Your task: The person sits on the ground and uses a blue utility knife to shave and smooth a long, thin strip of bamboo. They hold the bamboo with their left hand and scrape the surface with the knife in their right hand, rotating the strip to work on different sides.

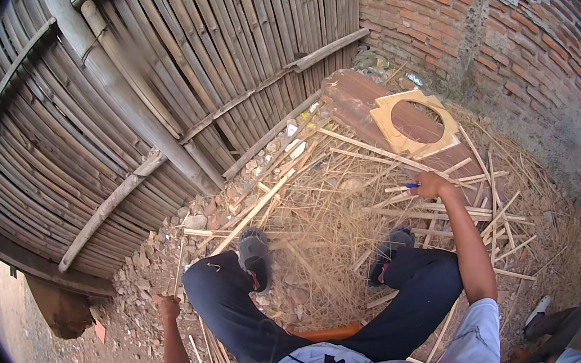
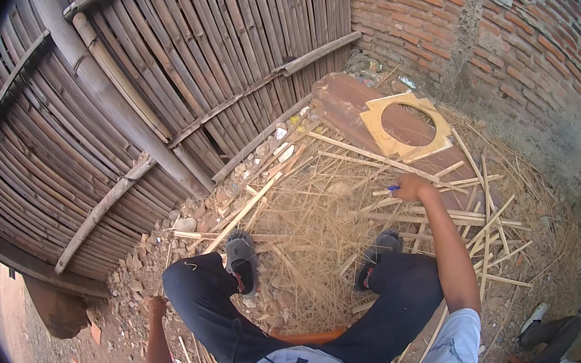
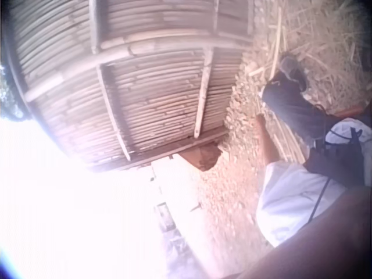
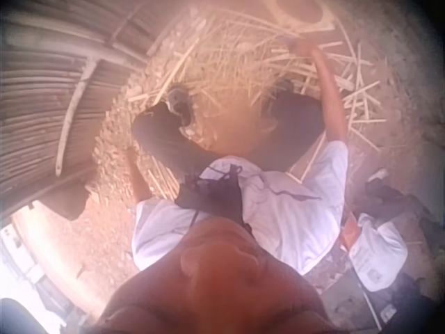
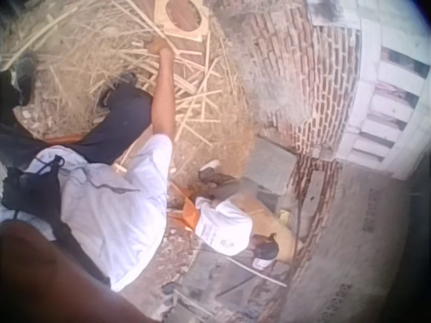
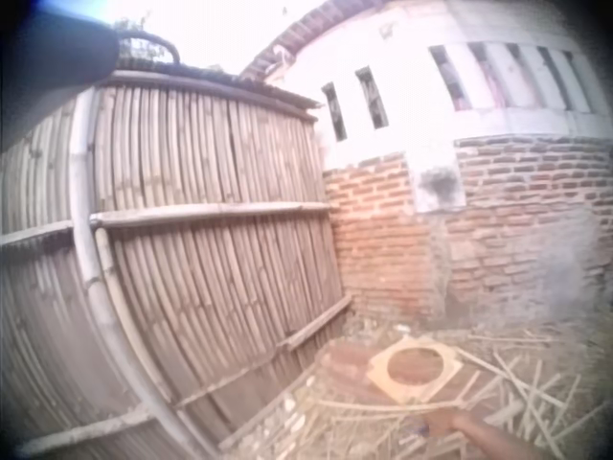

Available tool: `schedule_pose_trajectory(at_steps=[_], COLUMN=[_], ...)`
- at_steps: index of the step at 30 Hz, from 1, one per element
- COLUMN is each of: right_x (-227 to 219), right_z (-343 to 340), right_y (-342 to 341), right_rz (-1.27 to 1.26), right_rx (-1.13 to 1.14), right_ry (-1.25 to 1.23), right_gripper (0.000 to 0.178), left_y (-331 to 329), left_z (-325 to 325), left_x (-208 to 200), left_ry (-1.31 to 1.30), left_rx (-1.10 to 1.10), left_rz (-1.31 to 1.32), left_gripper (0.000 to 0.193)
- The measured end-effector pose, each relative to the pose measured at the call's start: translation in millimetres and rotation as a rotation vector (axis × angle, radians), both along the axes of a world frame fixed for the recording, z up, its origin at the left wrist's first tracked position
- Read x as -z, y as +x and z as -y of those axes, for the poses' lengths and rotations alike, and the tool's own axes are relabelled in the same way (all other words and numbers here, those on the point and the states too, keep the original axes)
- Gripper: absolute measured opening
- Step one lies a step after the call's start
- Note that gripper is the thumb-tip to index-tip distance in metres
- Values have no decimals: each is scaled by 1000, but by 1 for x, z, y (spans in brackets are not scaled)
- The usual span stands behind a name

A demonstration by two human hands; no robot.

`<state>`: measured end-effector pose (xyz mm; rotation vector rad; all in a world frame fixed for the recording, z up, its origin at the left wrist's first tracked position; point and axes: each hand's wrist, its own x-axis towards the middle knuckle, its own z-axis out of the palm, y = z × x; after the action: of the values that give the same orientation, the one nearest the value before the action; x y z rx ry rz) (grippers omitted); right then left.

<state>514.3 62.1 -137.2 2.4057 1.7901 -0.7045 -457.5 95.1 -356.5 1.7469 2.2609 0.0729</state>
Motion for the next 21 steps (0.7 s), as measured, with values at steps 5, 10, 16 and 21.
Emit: schedule_pose_trajectory(at_steps=[5, 10, 16, 21], right_x=[34, 72, 148, 211], right_z=[24, 49, 119, 171], right_y=[25, 26, 61, 51], right_rz=[32, -16, -21, -30], right_rx=[-49, 21, 167, 423], right_ry=[-53, -62, -109, 62], right_gripper=[49, 46, 47, 42], left_y=[17, 1, 12, 23], left_z=[79, 137, 108, 46], left_x=[48, 53, 56, 46], left_ry=[-283, -313, -364, -263], left_rx=[-165, -287, -80, -32], left_rz=[344, 238, 123, 237], left_gripper=[20, 31, 73, 68])
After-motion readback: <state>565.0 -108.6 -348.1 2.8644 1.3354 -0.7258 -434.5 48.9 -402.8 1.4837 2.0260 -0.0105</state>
